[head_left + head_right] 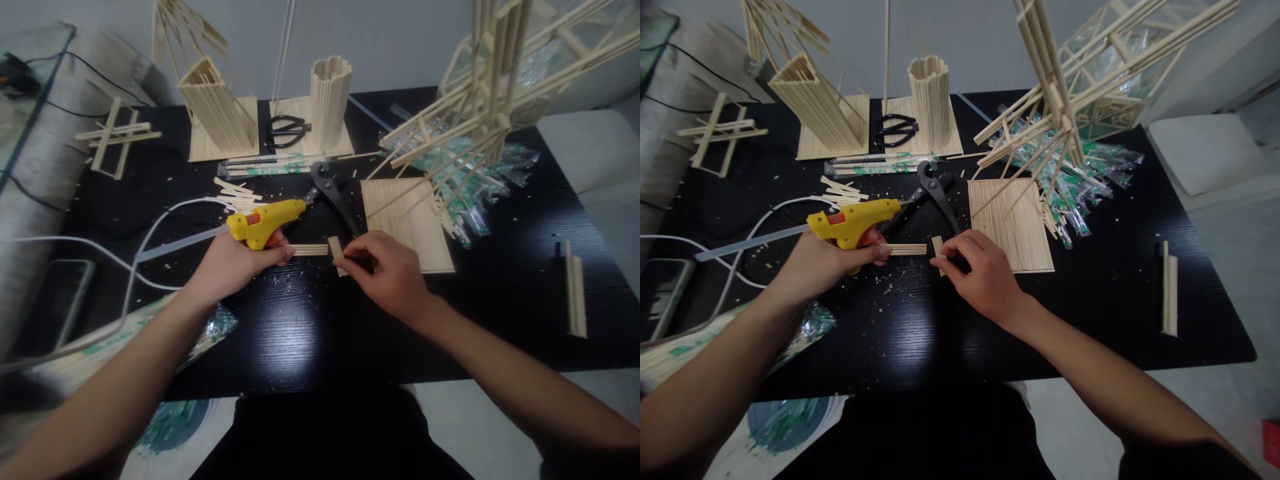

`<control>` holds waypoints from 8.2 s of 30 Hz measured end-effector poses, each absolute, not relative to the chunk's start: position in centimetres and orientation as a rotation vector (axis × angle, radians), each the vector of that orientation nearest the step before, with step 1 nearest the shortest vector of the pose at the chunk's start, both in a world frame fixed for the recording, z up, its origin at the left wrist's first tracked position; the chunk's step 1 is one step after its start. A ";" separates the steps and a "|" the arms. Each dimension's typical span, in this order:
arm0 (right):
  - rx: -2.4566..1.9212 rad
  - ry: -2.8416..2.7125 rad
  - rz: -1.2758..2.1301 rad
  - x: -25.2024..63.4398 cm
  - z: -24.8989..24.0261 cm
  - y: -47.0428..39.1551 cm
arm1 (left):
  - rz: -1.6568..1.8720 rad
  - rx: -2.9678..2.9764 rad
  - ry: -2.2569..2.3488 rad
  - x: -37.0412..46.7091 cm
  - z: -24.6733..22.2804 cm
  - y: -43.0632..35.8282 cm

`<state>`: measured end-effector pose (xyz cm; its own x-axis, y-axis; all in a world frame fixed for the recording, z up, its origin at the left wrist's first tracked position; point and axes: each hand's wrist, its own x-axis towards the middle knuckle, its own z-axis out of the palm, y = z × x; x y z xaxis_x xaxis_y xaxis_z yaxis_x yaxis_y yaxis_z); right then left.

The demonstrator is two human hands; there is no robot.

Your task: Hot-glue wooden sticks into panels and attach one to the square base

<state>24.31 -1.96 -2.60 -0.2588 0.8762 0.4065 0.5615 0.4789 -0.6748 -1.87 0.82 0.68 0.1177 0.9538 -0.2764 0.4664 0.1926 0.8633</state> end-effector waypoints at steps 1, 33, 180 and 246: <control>-1.162 -1.994 0.478 24.3 -2.8 -1.9 | 0.615 1.427 1.480 -1.9 0.7 0.8; -1.070 -2.282 0.255 23.5 -3.6 -2.4 | 0.578 1.438 1.466 -1.3 0.2 0.3; -1.012 -2.232 0.487 22.9 -4.0 -2.1 | 0.327 2.204 1.061 -5.9 0.9 1.7; -1.153 -2.118 0.830 23.6 -3.2 -1.8 | 0.278 2.237 1.060 -4.2 1.8 1.4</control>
<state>23.63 -1.80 -3.23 -0.4562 0.8686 0.1936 0.5058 0.4320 -0.7467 -4.25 1.43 1.83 0.6526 0.7538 -0.0777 0.6185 -0.4706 0.6293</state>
